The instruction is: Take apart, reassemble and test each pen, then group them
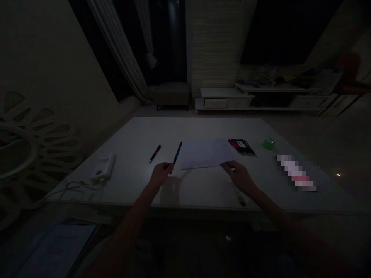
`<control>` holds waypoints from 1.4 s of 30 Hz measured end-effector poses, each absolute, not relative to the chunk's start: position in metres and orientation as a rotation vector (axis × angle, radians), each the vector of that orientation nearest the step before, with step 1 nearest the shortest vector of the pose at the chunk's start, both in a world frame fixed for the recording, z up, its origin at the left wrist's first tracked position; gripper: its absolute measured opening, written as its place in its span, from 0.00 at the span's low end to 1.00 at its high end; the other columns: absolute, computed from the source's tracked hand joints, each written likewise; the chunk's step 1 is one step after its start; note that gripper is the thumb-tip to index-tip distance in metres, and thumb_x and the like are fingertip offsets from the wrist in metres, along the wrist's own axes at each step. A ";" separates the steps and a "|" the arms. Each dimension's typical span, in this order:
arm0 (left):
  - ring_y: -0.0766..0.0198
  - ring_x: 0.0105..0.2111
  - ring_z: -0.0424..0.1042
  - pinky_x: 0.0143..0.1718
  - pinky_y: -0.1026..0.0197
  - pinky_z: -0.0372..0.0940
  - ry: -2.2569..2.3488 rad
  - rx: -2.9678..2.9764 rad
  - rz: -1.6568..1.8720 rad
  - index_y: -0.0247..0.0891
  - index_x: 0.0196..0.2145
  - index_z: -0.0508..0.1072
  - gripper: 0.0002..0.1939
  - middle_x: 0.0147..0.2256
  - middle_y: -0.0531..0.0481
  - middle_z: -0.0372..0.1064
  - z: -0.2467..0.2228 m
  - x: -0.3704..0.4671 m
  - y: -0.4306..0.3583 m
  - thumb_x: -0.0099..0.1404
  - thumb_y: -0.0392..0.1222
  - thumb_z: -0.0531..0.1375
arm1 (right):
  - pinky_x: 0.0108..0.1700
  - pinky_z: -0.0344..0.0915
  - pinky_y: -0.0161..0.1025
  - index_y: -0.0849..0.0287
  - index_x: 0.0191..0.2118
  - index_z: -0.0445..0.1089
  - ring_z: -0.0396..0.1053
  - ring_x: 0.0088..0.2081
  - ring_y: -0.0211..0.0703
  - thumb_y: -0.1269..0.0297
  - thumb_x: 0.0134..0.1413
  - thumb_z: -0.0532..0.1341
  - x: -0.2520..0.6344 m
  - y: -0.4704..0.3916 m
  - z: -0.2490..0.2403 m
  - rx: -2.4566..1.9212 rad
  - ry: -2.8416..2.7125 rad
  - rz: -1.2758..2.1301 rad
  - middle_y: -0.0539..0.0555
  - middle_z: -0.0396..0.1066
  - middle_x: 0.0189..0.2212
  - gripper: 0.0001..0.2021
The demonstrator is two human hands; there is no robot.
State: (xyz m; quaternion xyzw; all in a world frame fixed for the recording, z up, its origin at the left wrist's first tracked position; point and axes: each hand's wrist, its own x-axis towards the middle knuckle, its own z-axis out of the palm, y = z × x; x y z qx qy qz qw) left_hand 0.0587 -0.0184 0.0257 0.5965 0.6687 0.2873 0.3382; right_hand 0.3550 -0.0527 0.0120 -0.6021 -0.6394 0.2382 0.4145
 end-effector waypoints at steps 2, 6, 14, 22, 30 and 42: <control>0.63 0.30 0.71 0.28 0.63 0.63 1.420 1.422 0.824 0.32 0.36 0.71 0.18 0.31 0.44 0.72 0.014 0.095 -0.030 0.58 0.50 0.55 | 0.41 0.64 0.41 0.59 0.40 0.71 0.69 0.39 0.45 0.51 0.55 0.50 0.327 -0.059 0.010 -1.431 -1.590 0.827 0.57 0.72 0.39 0.19; 0.63 0.28 0.71 0.28 0.63 0.64 1.207 1.387 0.688 0.31 0.35 0.72 0.19 0.28 0.44 0.72 -0.005 0.151 -0.051 0.59 0.52 0.55 | 0.38 0.64 0.40 0.61 0.35 0.72 0.69 0.37 0.45 0.52 0.53 0.53 0.304 -0.055 0.007 -1.399 -1.530 0.984 0.57 0.73 0.34 0.18; 0.54 0.52 0.61 0.56 0.43 0.46 1.398 2.790 0.780 0.46 0.51 0.63 0.18 0.49 0.45 0.65 0.022 0.147 -0.048 0.63 0.36 0.55 | 0.27 0.58 0.32 0.61 0.28 0.71 0.64 0.24 0.36 0.56 0.50 0.58 0.329 -0.049 0.023 -1.361 -1.755 1.015 0.51 0.69 0.22 0.13; 0.58 0.37 0.68 0.39 0.55 0.60 1.310 2.939 0.343 0.38 0.41 0.67 0.09 0.35 0.48 0.69 0.010 0.155 -0.043 0.64 0.32 0.51 | 0.20 0.53 0.31 0.63 0.24 0.68 0.56 0.15 0.31 0.50 0.51 0.55 0.330 -0.049 0.013 -1.445 -1.542 1.286 0.47 0.61 0.13 0.20; 0.61 0.35 0.68 0.37 0.58 0.59 1.377 2.831 0.334 0.38 0.39 0.67 0.07 0.35 0.47 0.70 0.015 0.153 -0.040 0.66 0.36 0.50 | 0.22 0.58 0.32 0.62 0.26 0.68 0.63 0.18 0.34 0.52 0.50 0.56 0.334 -0.045 0.013 -1.400 -1.585 1.118 0.50 0.67 0.16 0.17; 0.59 0.37 0.68 0.38 0.57 0.59 1.397 2.795 0.322 0.38 0.41 0.67 0.09 0.36 0.46 0.69 0.013 0.148 -0.039 0.67 0.37 0.49 | 0.17 0.55 0.29 0.63 0.29 0.68 0.64 0.17 0.32 0.50 0.48 0.58 0.330 -0.042 0.009 -1.384 -1.512 1.272 0.54 0.72 0.23 0.17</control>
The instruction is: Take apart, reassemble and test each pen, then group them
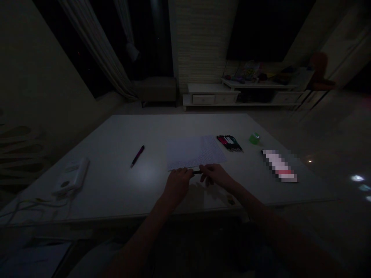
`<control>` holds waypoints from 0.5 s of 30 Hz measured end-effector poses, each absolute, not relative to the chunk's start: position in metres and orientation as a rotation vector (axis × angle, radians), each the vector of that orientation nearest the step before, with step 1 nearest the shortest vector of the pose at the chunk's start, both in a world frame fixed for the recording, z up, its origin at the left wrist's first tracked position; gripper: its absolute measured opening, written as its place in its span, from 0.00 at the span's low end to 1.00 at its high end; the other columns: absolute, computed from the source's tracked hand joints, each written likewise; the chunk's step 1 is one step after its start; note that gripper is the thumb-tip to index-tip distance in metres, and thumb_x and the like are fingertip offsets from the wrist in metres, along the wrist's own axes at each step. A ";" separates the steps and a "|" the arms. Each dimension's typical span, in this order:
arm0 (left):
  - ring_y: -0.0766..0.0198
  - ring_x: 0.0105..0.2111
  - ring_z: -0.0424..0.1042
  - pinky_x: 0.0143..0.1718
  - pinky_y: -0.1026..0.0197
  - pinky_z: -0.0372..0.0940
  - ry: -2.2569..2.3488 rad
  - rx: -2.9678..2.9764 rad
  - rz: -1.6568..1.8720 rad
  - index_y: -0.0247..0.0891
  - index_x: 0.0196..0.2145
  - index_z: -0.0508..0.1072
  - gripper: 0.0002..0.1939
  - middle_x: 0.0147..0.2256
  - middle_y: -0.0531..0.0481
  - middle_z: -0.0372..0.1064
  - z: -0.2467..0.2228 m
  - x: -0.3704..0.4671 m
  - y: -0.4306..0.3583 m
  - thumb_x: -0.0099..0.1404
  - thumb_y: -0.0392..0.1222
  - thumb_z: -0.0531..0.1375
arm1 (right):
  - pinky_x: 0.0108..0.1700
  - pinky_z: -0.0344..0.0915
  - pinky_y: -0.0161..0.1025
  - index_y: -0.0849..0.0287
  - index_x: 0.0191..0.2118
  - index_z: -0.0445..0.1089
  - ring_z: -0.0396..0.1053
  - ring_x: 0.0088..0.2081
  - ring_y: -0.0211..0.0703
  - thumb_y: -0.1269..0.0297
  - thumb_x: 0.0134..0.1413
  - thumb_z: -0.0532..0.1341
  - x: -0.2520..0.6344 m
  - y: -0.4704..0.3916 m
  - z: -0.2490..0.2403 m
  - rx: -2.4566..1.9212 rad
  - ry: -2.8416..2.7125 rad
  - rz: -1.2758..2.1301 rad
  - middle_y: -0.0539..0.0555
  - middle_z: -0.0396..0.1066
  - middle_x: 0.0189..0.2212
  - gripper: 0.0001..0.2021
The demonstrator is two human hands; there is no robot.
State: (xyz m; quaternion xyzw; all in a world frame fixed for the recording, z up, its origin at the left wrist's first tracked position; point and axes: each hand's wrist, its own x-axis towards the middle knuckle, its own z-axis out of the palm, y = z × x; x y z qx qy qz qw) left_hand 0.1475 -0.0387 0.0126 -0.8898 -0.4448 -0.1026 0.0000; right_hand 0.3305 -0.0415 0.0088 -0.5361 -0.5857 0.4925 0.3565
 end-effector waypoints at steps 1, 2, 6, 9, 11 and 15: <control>0.59 0.37 0.68 0.38 0.57 0.59 -1.400 -2.800 -0.318 0.38 0.41 0.67 0.09 0.36 0.46 0.69 0.012 0.147 -0.039 0.67 0.37 0.49 | 0.17 0.55 0.29 0.63 0.28 0.68 0.64 0.17 0.32 0.50 0.47 0.58 0.330 -0.041 0.008 -1.375 -1.514 1.269 0.54 0.71 0.22 0.17; 0.59 0.37 0.68 0.39 0.57 0.59 -1.407 -2.799 -0.313 0.38 0.41 0.67 0.09 0.36 0.45 0.69 0.012 0.147 -0.039 0.67 0.37 0.49 | 0.18 0.55 0.29 0.63 0.28 0.68 0.65 0.18 0.33 0.51 0.45 0.60 0.329 -0.041 0.007 -1.360 -1.516 1.250 0.54 0.71 0.22 0.17; 0.59 0.38 0.68 0.39 0.57 0.58 -1.431 -2.771 -0.307 0.38 0.41 0.67 0.09 0.37 0.46 0.69 0.012 0.147 -0.039 0.66 0.35 0.49 | 0.19 0.56 0.30 0.63 0.29 0.68 0.64 0.18 0.33 0.52 0.48 0.58 0.328 -0.039 0.005 -1.387 -1.514 1.239 0.54 0.72 0.22 0.17; 0.59 0.37 0.68 0.38 0.57 0.59 -1.431 -2.784 -0.286 0.38 0.41 0.67 0.09 0.36 0.46 0.69 0.014 0.148 -0.039 0.66 0.35 0.49 | 0.24 0.60 0.32 0.63 0.26 0.69 0.65 0.20 0.34 0.55 0.47 0.60 0.328 -0.038 0.008 -1.383 -1.557 1.128 0.53 0.71 0.21 0.13; 0.60 0.36 0.69 0.37 0.58 0.59 -1.468 -2.782 -0.290 0.38 0.41 0.66 0.09 0.36 0.46 0.69 0.015 0.149 -0.039 0.67 0.37 0.48 | 0.30 0.63 0.34 0.62 0.27 0.69 0.68 0.26 0.37 0.59 0.40 0.64 0.329 -0.038 0.011 -1.341 -1.582 0.990 0.53 0.72 0.24 0.10; 0.60 0.35 0.69 0.36 0.59 0.59 -1.508 -2.779 -0.305 0.38 0.41 0.66 0.09 0.35 0.47 0.70 0.015 0.148 -0.038 0.67 0.39 0.48 | 0.26 0.62 0.33 0.62 0.31 0.70 0.67 0.23 0.36 0.54 0.46 0.60 0.328 -0.039 0.015 -1.380 -1.555 1.084 0.54 0.73 0.24 0.14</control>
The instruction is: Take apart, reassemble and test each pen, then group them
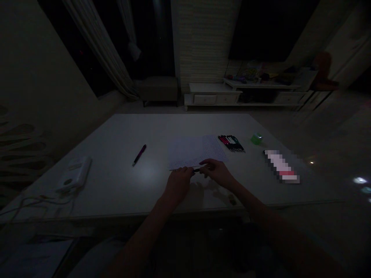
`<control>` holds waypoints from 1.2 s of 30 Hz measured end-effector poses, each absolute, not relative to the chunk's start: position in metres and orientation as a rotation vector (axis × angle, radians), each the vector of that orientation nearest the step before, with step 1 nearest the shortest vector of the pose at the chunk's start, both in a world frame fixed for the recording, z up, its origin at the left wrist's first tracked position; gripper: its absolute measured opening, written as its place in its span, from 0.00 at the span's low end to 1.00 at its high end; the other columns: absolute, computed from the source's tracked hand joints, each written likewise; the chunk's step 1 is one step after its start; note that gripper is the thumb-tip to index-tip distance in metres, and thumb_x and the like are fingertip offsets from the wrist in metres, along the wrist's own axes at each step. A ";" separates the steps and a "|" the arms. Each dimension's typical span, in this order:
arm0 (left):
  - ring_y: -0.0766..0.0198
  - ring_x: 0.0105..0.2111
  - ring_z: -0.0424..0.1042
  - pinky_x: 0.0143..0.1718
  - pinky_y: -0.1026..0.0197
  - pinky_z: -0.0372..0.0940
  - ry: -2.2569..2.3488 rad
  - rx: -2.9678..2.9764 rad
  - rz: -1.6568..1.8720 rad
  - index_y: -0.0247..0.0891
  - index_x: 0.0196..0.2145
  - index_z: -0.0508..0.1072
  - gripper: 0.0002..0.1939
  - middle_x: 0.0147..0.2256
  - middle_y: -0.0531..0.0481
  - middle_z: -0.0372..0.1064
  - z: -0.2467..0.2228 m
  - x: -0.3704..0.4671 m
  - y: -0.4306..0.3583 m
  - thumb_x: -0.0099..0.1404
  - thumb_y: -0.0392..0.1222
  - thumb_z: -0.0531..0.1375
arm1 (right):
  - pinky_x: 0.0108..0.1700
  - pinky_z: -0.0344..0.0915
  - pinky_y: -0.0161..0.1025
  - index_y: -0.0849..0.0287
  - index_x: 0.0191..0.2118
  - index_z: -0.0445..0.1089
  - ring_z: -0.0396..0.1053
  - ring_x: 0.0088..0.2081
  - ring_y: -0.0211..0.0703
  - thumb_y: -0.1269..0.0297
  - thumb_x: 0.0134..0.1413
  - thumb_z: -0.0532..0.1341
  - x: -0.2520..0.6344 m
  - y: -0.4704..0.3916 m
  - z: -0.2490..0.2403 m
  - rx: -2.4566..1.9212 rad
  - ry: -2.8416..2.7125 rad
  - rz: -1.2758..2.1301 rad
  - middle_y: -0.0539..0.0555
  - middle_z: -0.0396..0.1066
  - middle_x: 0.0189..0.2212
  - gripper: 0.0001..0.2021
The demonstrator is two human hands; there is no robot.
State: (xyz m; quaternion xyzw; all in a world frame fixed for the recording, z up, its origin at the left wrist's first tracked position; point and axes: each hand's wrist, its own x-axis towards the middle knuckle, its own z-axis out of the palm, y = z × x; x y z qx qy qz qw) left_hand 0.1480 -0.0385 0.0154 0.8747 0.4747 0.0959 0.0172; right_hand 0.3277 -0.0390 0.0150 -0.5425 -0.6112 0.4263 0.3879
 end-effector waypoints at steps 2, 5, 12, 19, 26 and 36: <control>0.60 0.36 0.69 0.37 0.59 0.60 1.470 2.715 0.285 0.38 0.40 0.67 0.09 0.35 0.47 0.70 0.014 0.147 -0.038 0.67 0.39 0.48 | 0.22 0.59 0.33 0.63 0.29 0.69 0.64 0.17 0.34 0.51 0.51 0.55 0.326 -0.039 0.013 -1.430 -1.541 1.173 0.53 0.71 0.19 0.18; 0.60 0.38 0.69 0.38 0.59 0.60 1.454 2.679 0.291 0.39 0.42 0.66 0.09 0.38 0.46 0.70 0.013 0.145 -0.039 0.67 0.39 0.48 | 0.25 0.61 0.33 0.63 0.27 0.69 0.66 0.21 0.35 0.56 0.47 0.59 0.325 -0.039 0.009 -1.389 -1.578 1.073 0.52 0.71 0.20 0.13; 0.62 0.37 0.70 0.36 0.62 0.60 1.380 2.603 0.349 0.43 0.48 0.63 0.14 0.37 0.47 0.70 0.014 0.144 -0.040 0.69 0.44 0.45 | 0.33 0.64 0.37 0.59 0.28 0.71 0.69 0.29 0.39 0.63 0.43 0.62 0.325 -0.043 0.010 -1.368 -1.628 0.845 0.52 0.74 0.27 0.05; 0.62 0.36 0.70 0.34 0.63 0.60 1.371 2.627 0.305 0.41 0.42 0.65 0.11 0.36 0.47 0.70 0.018 0.141 -0.040 0.69 0.42 0.45 | 0.26 0.62 0.34 0.61 0.32 0.71 0.66 0.21 0.36 0.55 0.52 0.55 0.322 -0.045 0.007 -1.397 -1.615 1.002 0.52 0.71 0.21 0.15; 0.62 0.35 0.70 0.34 0.63 0.60 1.417 2.565 0.264 0.40 0.42 0.65 0.13 0.36 0.47 0.70 0.016 0.133 -0.040 0.69 0.43 0.44 | 0.31 0.63 0.35 0.59 0.31 0.72 0.69 0.27 0.38 0.63 0.45 0.61 0.322 -0.045 0.010 -1.384 -1.641 0.834 0.52 0.73 0.27 0.06; 0.63 0.37 0.69 0.38 0.63 0.60 1.491 2.496 0.275 0.40 0.42 0.66 0.14 0.36 0.47 0.69 0.010 0.102 -0.037 0.69 0.42 0.42 | 0.36 0.64 0.38 0.59 0.33 0.71 0.70 0.33 0.42 0.62 0.44 0.61 0.354 -0.029 -0.005 -1.465 -1.651 0.725 0.53 0.73 0.30 0.08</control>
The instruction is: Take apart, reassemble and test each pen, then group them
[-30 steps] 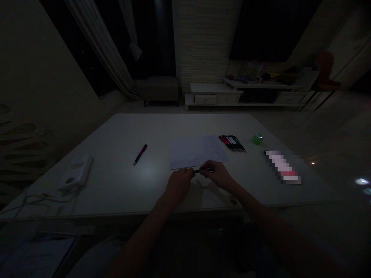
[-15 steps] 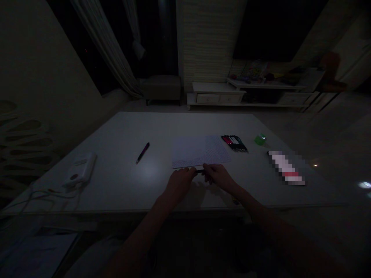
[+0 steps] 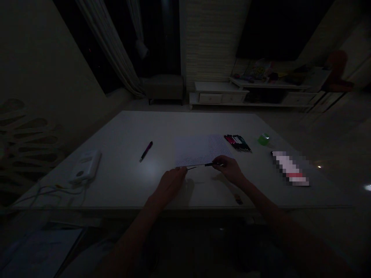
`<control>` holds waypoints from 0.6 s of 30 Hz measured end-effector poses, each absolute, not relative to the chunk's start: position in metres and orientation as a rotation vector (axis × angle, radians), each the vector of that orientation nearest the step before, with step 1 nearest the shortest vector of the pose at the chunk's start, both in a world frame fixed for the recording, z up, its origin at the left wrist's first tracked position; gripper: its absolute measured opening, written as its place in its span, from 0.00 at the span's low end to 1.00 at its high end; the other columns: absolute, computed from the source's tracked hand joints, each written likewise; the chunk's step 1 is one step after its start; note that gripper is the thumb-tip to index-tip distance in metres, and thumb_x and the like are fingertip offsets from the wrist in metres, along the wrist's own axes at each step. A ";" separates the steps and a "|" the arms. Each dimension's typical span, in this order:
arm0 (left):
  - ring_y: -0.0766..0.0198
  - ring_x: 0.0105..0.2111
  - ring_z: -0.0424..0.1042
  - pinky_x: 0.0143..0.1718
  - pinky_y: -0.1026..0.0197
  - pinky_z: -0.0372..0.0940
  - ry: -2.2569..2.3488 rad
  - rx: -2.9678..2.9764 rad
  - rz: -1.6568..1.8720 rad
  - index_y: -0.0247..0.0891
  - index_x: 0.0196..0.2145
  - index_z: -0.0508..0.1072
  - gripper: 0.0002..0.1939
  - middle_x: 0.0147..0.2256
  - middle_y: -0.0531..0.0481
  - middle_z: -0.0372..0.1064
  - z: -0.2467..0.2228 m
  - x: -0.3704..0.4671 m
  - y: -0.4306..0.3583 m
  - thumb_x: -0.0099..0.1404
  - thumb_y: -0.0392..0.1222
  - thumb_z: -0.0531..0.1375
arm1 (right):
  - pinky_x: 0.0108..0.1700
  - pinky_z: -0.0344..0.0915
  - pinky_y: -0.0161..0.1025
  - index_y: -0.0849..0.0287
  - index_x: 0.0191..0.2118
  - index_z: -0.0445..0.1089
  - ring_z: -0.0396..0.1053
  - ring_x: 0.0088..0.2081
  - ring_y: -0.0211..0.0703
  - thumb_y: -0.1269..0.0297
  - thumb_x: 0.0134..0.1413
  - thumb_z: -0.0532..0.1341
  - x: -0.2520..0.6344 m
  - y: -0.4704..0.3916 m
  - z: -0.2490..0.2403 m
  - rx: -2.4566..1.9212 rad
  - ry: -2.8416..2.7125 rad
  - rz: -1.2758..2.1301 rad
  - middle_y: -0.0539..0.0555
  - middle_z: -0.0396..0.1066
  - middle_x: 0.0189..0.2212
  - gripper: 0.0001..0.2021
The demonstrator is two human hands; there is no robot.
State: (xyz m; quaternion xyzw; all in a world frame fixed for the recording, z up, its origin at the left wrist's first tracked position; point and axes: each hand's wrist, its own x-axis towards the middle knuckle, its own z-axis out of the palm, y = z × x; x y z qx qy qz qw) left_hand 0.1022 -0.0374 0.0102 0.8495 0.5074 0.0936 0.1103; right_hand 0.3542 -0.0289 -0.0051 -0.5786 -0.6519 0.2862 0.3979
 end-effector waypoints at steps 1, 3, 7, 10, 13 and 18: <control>0.63 0.37 0.69 0.37 0.63 0.60 1.506 2.503 0.259 0.40 0.42 0.65 0.14 0.35 0.47 0.69 0.008 0.099 -0.037 0.69 0.41 0.42 | 0.36 0.64 0.38 0.59 0.33 0.71 0.70 0.32 0.41 0.62 0.45 0.61 0.357 -0.028 -0.010 -1.502 -1.652 0.692 0.53 0.73 0.30 0.08; 0.63 0.36 0.69 0.36 0.63 0.59 1.529 2.525 0.223 0.41 0.42 0.65 0.14 0.35 0.48 0.69 0.005 0.095 -0.037 0.69 0.41 0.42 | 0.37 0.63 0.40 0.59 0.32 0.72 0.69 0.32 0.42 0.62 0.45 0.60 0.361 -0.026 -0.021 -1.564 -1.667 0.607 0.54 0.73 0.31 0.09; 0.63 0.33 0.69 0.32 0.63 0.58 1.520 2.577 0.160 0.41 0.42 0.64 0.14 0.33 0.49 0.68 0.002 0.093 -0.039 0.69 0.41 0.41 | 0.42 0.61 0.42 0.59 0.33 0.73 0.66 0.38 0.45 0.61 0.45 0.62 0.362 -0.025 -0.031 -1.568 -1.765 0.466 0.56 0.71 0.33 0.09; 0.63 0.32 0.69 0.31 0.63 0.57 1.499 2.608 0.142 0.41 0.42 0.64 0.14 0.33 0.49 0.68 0.003 0.099 -0.041 0.69 0.41 0.41 | 0.41 0.61 0.41 0.59 0.33 0.73 0.66 0.38 0.44 0.61 0.49 0.60 0.352 -0.029 -0.023 -1.510 -1.792 0.489 0.56 0.70 0.34 0.09; 0.62 0.30 0.68 0.30 0.62 0.57 1.469 2.635 0.097 0.41 0.42 0.64 0.14 0.33 0.48 0.68 0.004 0.110 -0.042 0.69 0.41 0.41 | 0.38 0.62 0.39 0.57 0.35 0.72 0.66 0.35 0.41 0.59 0.51 0.59 0.333 -0.038 -0.013 -1.382 -1.839 0.573 0.54 0.70 0.32 0.09; 0.61 0.31 0.69 0.31 0.61 0.58 1.416 2.663 -0.065 0.41 0.42 0.64 0.12 0.34 0.47 0.67 0.005 0.122 -0.043 0.68 0.40 0.43 | 0.38 0.61 0.38 0.57 0.31 0.72 0.65 0.35 0.40 0.63 0.50 0.61 0.318 -0.044 -0.010 -1.263 -1.922 0.596 0.53 0.69 0.30 0.05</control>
